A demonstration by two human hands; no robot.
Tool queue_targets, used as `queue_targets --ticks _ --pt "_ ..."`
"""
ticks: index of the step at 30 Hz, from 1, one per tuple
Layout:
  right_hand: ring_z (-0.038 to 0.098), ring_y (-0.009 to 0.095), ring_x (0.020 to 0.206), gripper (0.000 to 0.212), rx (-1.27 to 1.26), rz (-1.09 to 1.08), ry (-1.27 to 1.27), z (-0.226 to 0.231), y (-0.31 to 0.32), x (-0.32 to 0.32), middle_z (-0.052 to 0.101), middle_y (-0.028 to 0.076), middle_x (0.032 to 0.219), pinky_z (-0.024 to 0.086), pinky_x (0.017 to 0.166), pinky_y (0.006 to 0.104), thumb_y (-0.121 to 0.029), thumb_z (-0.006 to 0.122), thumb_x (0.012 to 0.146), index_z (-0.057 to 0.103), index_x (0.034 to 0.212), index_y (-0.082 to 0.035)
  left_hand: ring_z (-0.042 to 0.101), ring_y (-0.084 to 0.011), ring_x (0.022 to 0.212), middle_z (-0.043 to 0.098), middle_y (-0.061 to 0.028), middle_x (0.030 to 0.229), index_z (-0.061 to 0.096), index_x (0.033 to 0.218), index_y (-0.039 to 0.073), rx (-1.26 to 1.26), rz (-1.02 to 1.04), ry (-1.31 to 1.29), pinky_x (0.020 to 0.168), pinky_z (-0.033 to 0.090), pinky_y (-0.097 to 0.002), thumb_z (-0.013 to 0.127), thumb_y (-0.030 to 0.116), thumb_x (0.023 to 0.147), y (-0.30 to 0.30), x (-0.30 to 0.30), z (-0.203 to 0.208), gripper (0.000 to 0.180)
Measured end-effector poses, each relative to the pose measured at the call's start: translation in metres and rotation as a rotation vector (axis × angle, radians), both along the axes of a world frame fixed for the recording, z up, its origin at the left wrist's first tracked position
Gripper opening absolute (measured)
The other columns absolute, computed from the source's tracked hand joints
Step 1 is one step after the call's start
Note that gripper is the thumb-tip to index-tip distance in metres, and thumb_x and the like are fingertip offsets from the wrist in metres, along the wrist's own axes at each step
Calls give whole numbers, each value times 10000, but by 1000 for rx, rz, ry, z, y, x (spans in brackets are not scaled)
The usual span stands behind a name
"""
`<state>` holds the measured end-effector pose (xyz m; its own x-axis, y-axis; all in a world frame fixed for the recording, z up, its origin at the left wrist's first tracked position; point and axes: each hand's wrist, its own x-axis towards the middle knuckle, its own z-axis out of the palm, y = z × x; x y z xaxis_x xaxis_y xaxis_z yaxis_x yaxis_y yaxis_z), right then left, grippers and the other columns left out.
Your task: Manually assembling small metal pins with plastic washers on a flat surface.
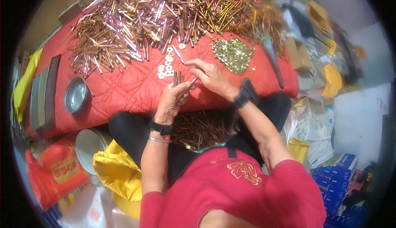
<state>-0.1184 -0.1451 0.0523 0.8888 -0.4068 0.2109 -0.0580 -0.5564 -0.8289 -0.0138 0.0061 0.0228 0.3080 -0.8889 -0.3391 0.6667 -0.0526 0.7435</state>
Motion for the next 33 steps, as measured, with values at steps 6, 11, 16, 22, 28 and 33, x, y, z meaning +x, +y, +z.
queue_targets --ticks 6,11,16,22,28,33 --pt "603 148 789 246 -102 -38 -134 5 6 -2 647 72 933 477 723 289 -152 531 940 587 1163 -63 327 -23 436 448 53 576 639 849 -6 11 12 32 402 222 -189 641 171 870 -2 3 0 178" --pt "607 146 813 248 91 46 59 -9 -1 0 649 88 980 483 728 292 -133 491 957 574 1175 -49 335 -28 422 462 50 570 629 866 -5 15 -6 -17 393 241 -186 623 214 883 -2 -1 -5 219" --pt "644 281 838 224 -177 22 -204 -12 1 -1 649 143 929 498 741 357 -182 521 940 587 1102 -43 335 -27 433 453 55 571 624 863 7 21 -12 -33 400 237 -189 627 191 884 -4 2 1 185" --pt "570 66 668 285 389 211 179 27 -33 -24 596 13 762 442 576 237 -274 469 992 625 1089 -57 365 -10 538 460 80 641 623 876 40 -177 -59 -508 486 285 -187 616 140 899 -1 -12 -2 103" --pt "598 341 859 201 -777 -479 51 -15 -160 -20 622 176 898 479 792 423 -185 504 905 638 902 -35 376 -10 542 483 87 647 666 909 70 54 67 -496 489 279 -188 592 253 938 -3 -5 -3 200" --pt "612 376 911 130 -849 -534 343 -44 -212 -15 602 176 954 494 759 476 -98 531 821 611 913 -54 387 -7 523 494 81 639 648 940 83 117 376 -492 470 281 -181 593 239 935 -19 6 -5 166"
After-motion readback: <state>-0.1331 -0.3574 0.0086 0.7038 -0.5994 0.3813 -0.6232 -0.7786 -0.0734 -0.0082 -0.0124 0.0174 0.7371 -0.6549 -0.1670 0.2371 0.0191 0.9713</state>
